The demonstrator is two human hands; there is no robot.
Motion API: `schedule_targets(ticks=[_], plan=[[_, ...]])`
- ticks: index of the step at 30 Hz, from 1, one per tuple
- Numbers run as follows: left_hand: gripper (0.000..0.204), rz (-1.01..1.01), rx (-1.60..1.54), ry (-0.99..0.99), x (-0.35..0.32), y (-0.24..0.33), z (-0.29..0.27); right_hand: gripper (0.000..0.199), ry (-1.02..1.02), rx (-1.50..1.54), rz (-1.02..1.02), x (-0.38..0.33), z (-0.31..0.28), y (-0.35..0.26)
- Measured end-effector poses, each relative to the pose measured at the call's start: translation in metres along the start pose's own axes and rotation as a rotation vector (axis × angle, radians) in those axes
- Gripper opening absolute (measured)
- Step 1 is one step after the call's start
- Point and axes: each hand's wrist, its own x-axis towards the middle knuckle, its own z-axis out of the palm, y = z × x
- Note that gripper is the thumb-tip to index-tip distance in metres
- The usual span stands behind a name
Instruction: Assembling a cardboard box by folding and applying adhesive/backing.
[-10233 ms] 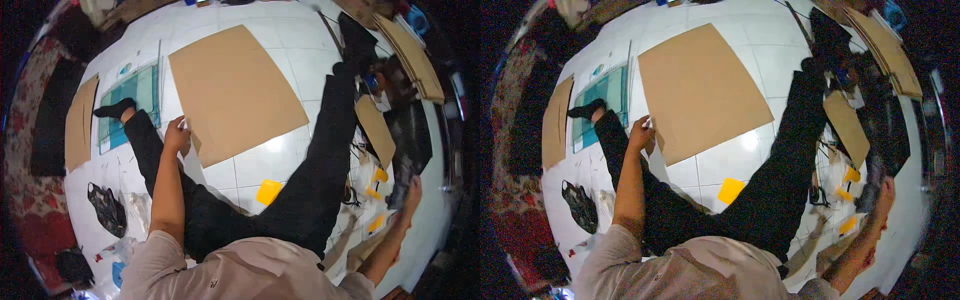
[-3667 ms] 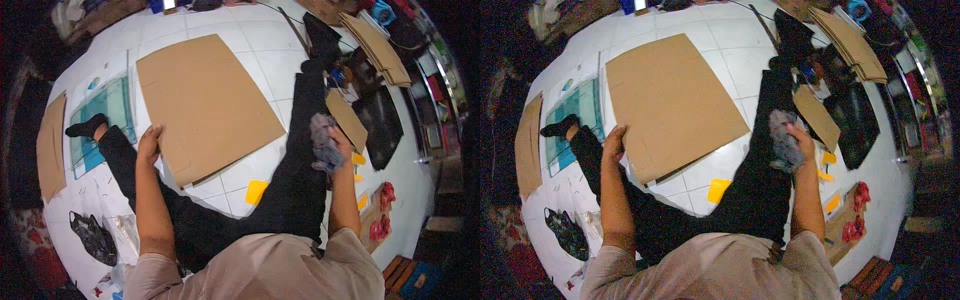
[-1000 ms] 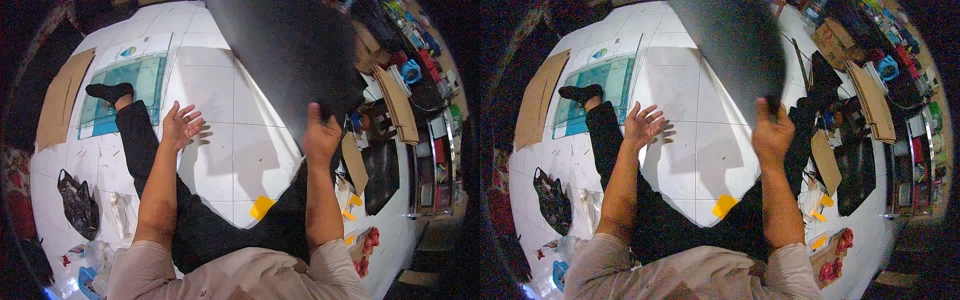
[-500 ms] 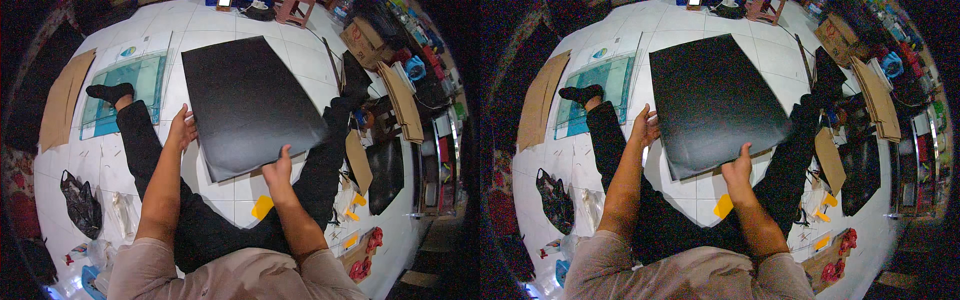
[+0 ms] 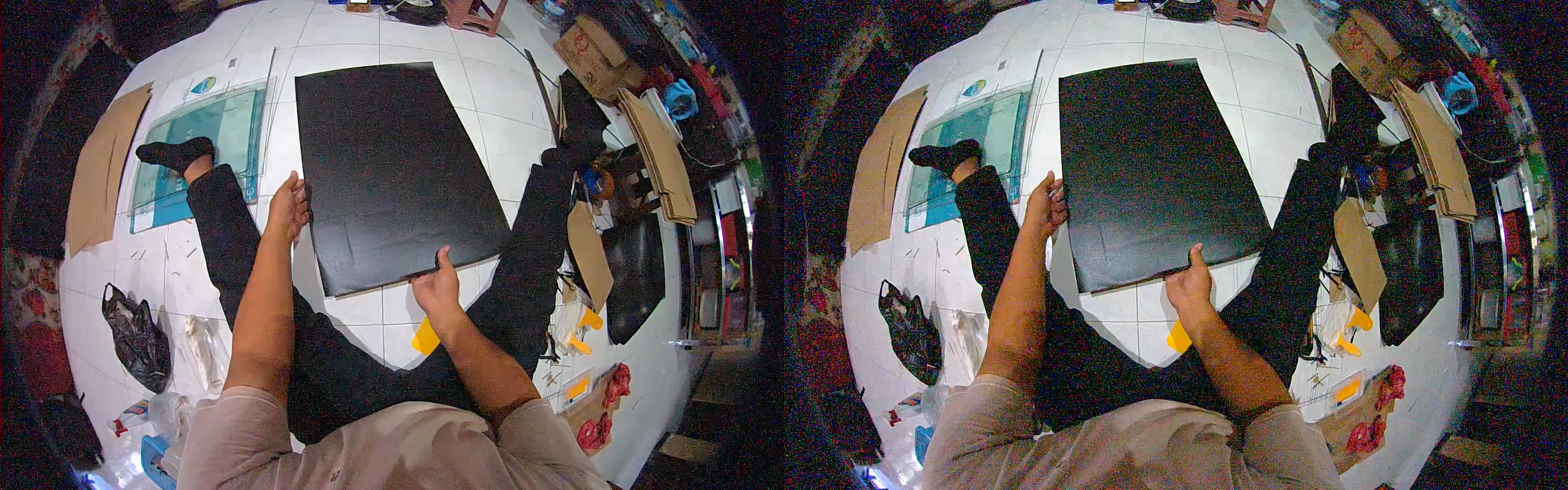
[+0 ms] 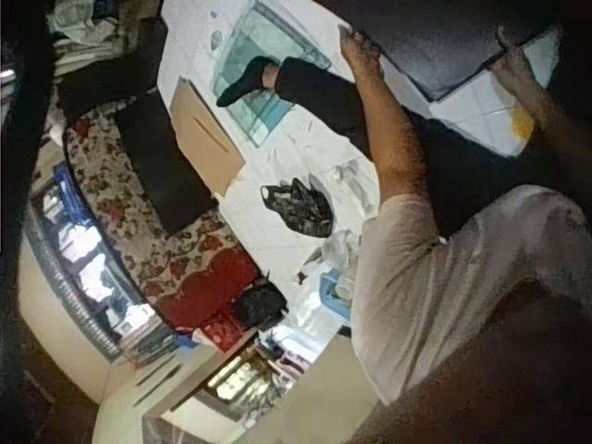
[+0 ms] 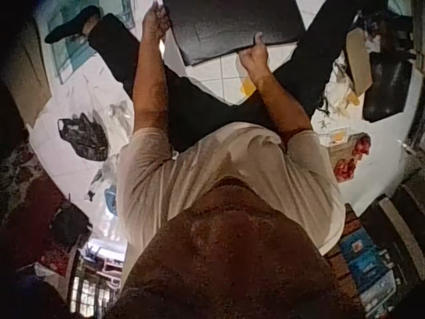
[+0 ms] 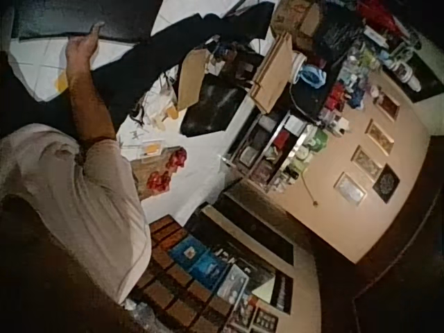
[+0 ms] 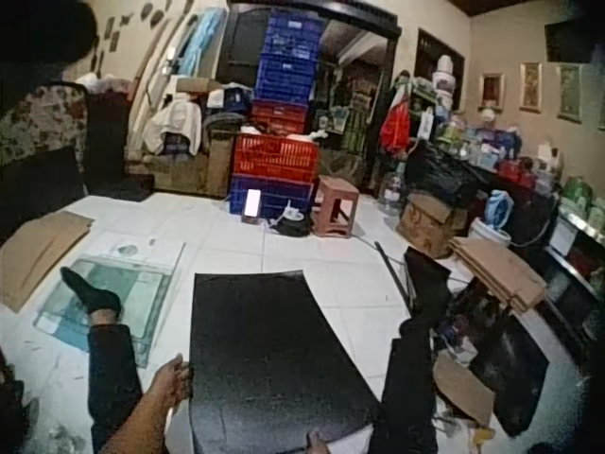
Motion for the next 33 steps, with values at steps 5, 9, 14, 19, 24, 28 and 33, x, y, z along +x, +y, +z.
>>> schedule_targets(ticks=[5, 9, 14, 19, 24, 28, 33], plan=[[0.063, 0.471, 0.779, 0.381, -0.011, -0.016, 0.017, 0.048, -0.023, -0.015, -0.006, -0.009, 0.01, 0.002], [0.082, 0.909, 1.365, 0.093, -0.099, -0.042, 0.053, 0.047, 0.021, -0.025, -0.021, -0.018, 0.024, 0.008], [0.095, 0.748, 1.71, -0.26, -0.17, -0.078, 0.088, 0.047, -0.005, -0.041, -0.006, -0.006, 0.013, 0.012], [0.088, 0.831, 1.85, -0.28, -0.134, -0.075, 0.079, 0.055, 0.053, -0.615, 0.1, -0.009, 0.009, 0.003], [0.081, 0.848, 1.909, -0.243, -0.128, -0.065, 0.065, 0.054, -0.443, -2.324, -0.188, -0.046, 0.045, -0.049], [0.076, 0.877, 1.962, -0.271, -0.118, -0.074, 0.062, 0.054, -0.264, -2.77, -0.067, -0.102, 0.024, -0.042], [0.073, 0.884, 2.019, -0.264, -0.129, -0.089, 0.072, 0.064, -0.274, -2.902, -0.465, -0.119, -0.031, -0.01]])
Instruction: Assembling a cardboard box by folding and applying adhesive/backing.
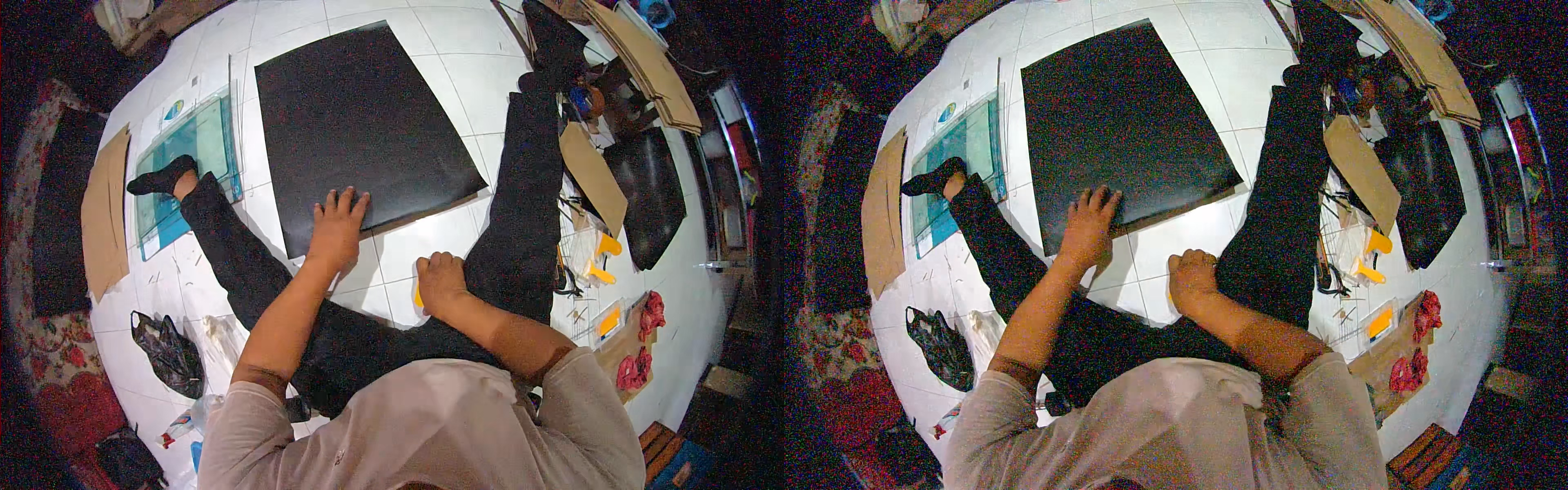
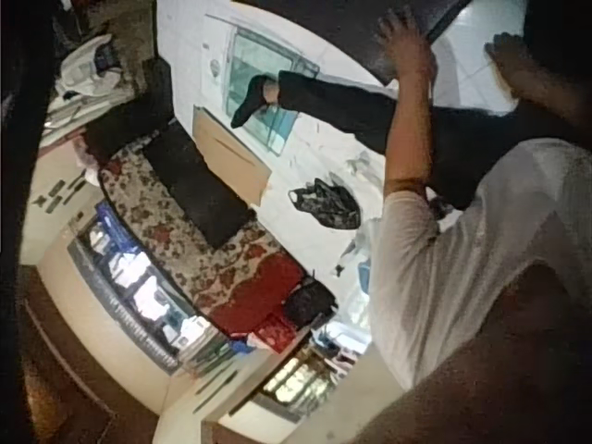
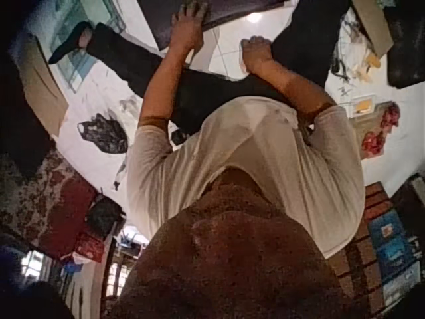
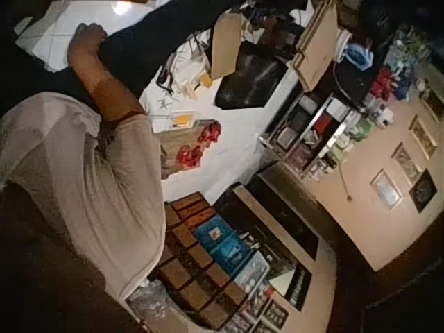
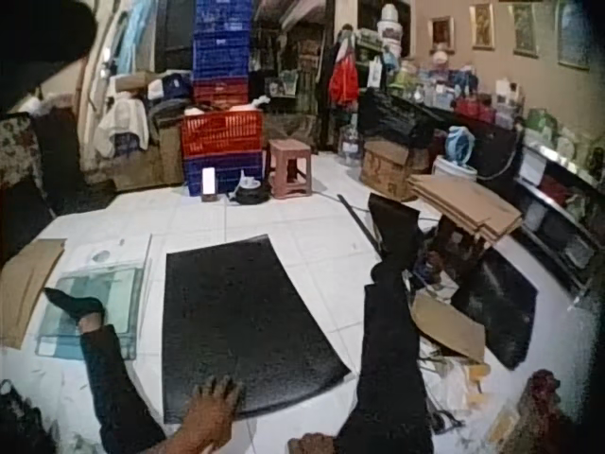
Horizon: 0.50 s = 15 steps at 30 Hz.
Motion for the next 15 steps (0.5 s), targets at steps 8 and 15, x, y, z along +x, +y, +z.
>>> schedule_targets(ticks=[8, 15], plan=[[0.074, 0.032, -0.253, -0.144, -0.009, -0.015, -0.016, 0.057, -0.122, 0.298, -0.283, 0.028, -0.027, 0.017], [0.07, -0.222, -0.273, -0.068, 0.004, -0.066, -0.015, 0.035, 0.077, 0.991, -0.205, 0.087, -0.049, 0.049]])
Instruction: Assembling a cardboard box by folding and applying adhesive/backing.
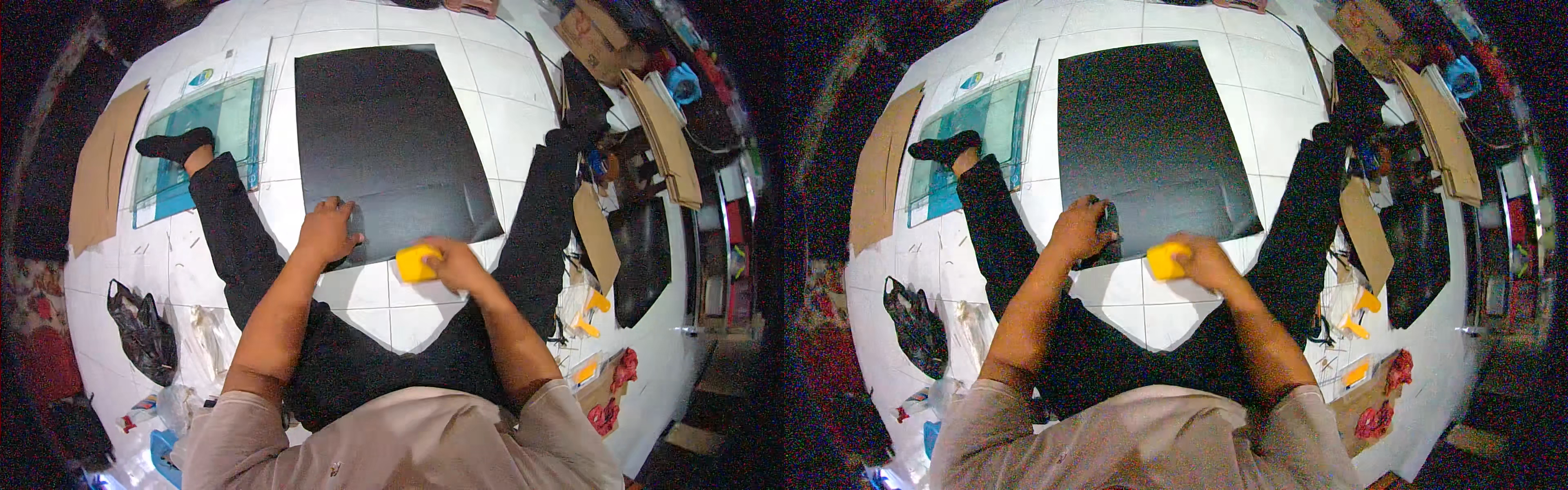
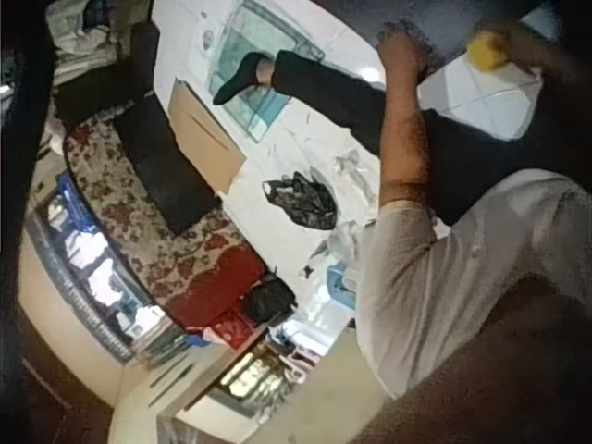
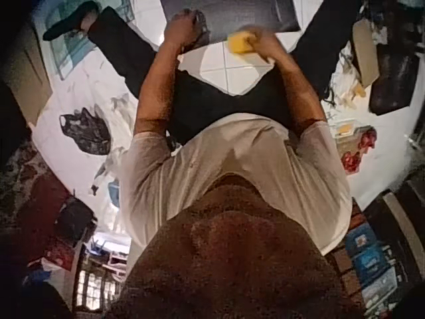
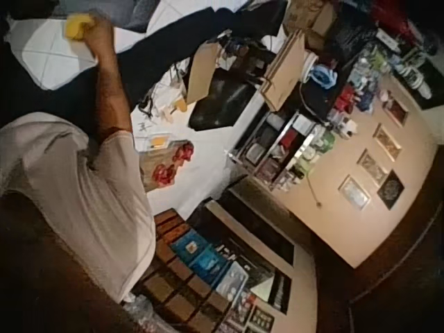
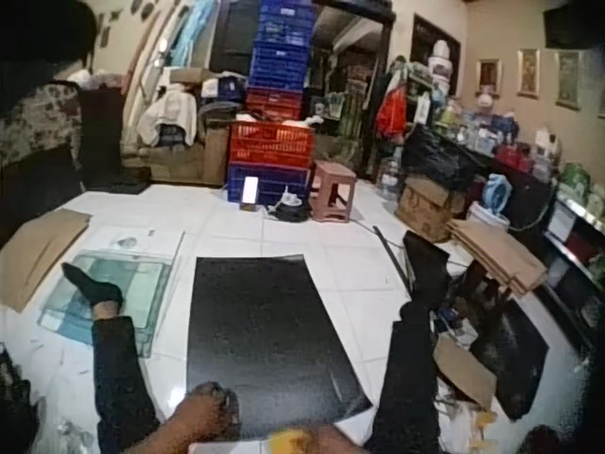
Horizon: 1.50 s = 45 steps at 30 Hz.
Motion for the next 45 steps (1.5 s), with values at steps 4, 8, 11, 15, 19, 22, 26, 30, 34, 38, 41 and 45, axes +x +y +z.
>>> schedule_targets(ticks=[4, 8, 11, 15, 19, 22, 26, 30, 34, 38, 41, 45], plan=[[0.074, 0.063, 0.065, -0.005, 0.004, 0.009, 0.018, 0.024, 0.304, -0.028, 0.065, 0.068, -0.033, 0.008], [0.088, 0.07, 0.031, -0.143, -0.001, 0.03, 0.02, 0.023, 0.569, -0.326, 0.05, 0.114, -0.036, -0.008], [0.094, 0.063, 0.112, -0.221, -0.001, 0.034, 0.023, 0.039, 0.303, -0.729, 0.064, 0.131, -0.016, -0.004], [0.096, 0.058, 0.096, -0.301, 0.001, 0.036, 0.01, 0.043, 0.4, -1.033, -0.204, 0.137, 0.001, 0.007], [0.096, 0.061, 0.119, -0.29, 0.003, 0.034, 0.017, 0.039, 0.401, -0.977, -0.171, 0.152, -0.005, 0.006], [0.097, 0.066, 0.13, -0.306, 0.003, 0.035, 0.019, 0.04, 0.409, -1.094, -0.222, 0.144, 0.01, 0.015], [0.097, 0.064, 0.134, -0.313, 0.003, 0.036, 0.014, 0.042, 0.393, -1.134, -0.152, 0.153, 0.002, 0.016], [0.098, 0.069, 0.137, -0.291, 0.003, 0.035, 0.018, 0.042, 0.371, -1.169, -0.096, 0.158, 0.001, 0.008], [0.099, 0.063, 0.134, -0.296, 0.003, 0.034, 0.021, 0.043, 0.325, -1.163, -0.074, 0.157, 0.01, 0.009], [0.1, 0.078, 0.146, -0.294, 0.007, 0.037, 0.018, 0.044, 0.404, -1.171, -0.035, 0.162, 0.013, 0.013], [0.1, 0.086, 0.13, -0.302, 0.005, 0.035, 0.02, 0.044, 0.363, -1.101, -0.037, 0.157, 0.022, 0.006], [0.101, 0.059, 0.134, -0.32, 0.002, 0.034, 0.013, 0.048, 0.178, -1.034, -0.248, 0.14, 0.041, -0.022]])
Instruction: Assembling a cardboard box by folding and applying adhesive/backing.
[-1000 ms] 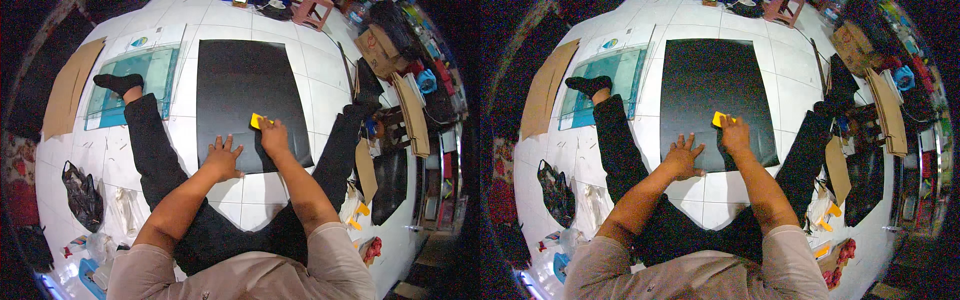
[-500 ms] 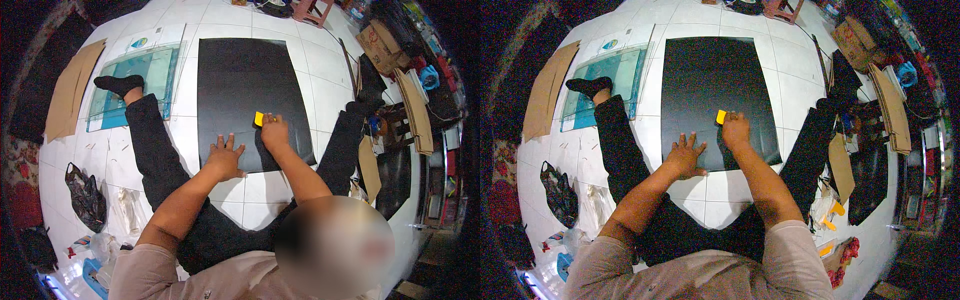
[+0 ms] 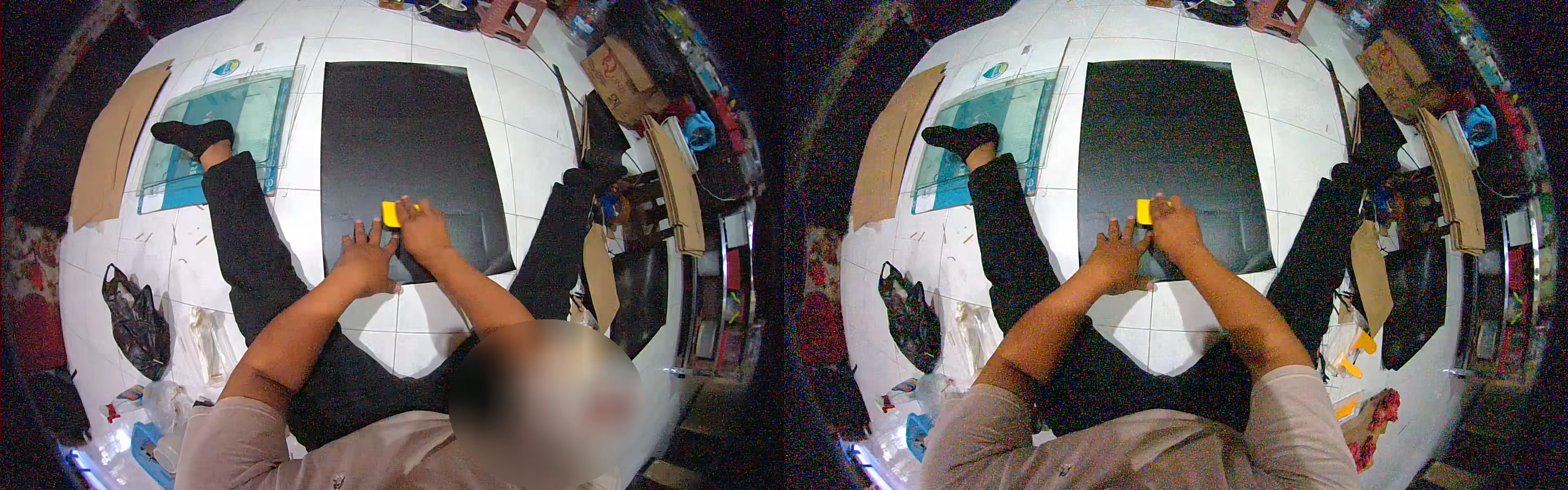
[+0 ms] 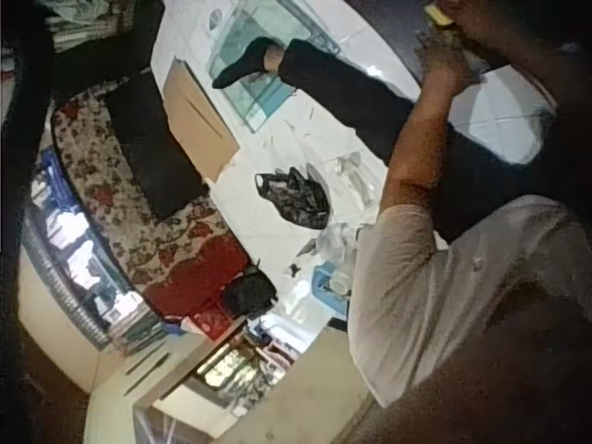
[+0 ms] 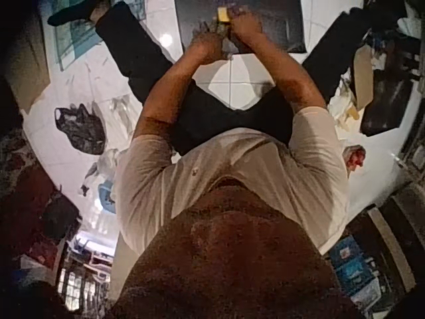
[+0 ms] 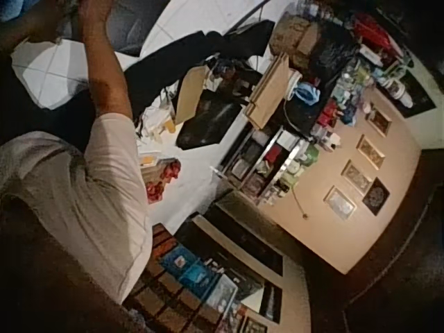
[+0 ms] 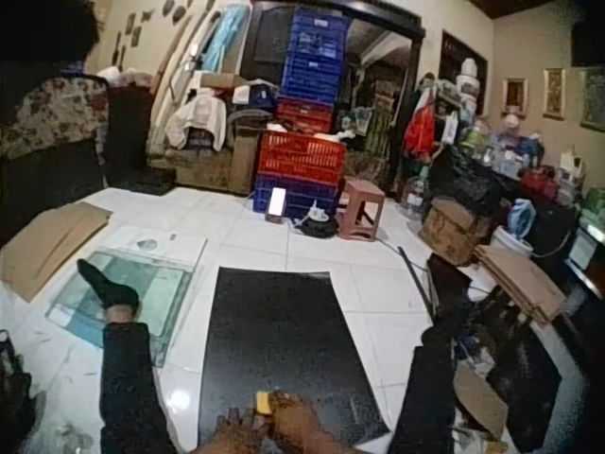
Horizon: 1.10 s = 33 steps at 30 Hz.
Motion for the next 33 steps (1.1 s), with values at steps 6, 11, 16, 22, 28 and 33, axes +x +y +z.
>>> schedule_targets(ticks=[6, 11, 16, 22, 28, 33], plan=[[0.102, 0.023, 0.052, 0.043, 0.004, 0.0, 0.006, 0.048, 0.107, -0.04, -0.033, 0.022, 0.013, 0.005], [0.106, 0.039, 0.061, 0.018, 0.005, 0.004, 0.001, 0.047, 0.096, -0.082, 0.11, 0.036, 0.018, 0.018], [0.105, 0.006, 0.052, -0.014, -0.002, -0.002, -0.003, 0.044, 0.027, -0.068, 0.009, 0.017, 0.002, 0.005], [0.104, 0.04, -0.088, 0.04, 0.008, -0.02, -0.001, 0.043, -0.043, -0.024, 0.361, -0.005, -0.003, 0.085], [0.088, 0.093, -0.264, 0.106, 0.016, -0.046, -0.006, 0.048, -0.067, -0.08, 0.284, -0.059, 0.01, 0.071], [0.085, 0.058, -0.24, 0.073, 0.012, -0.039, -0.008, 0.053, -0.037, 0.0, 0.045, -0.101, 0.007, -0.005]])
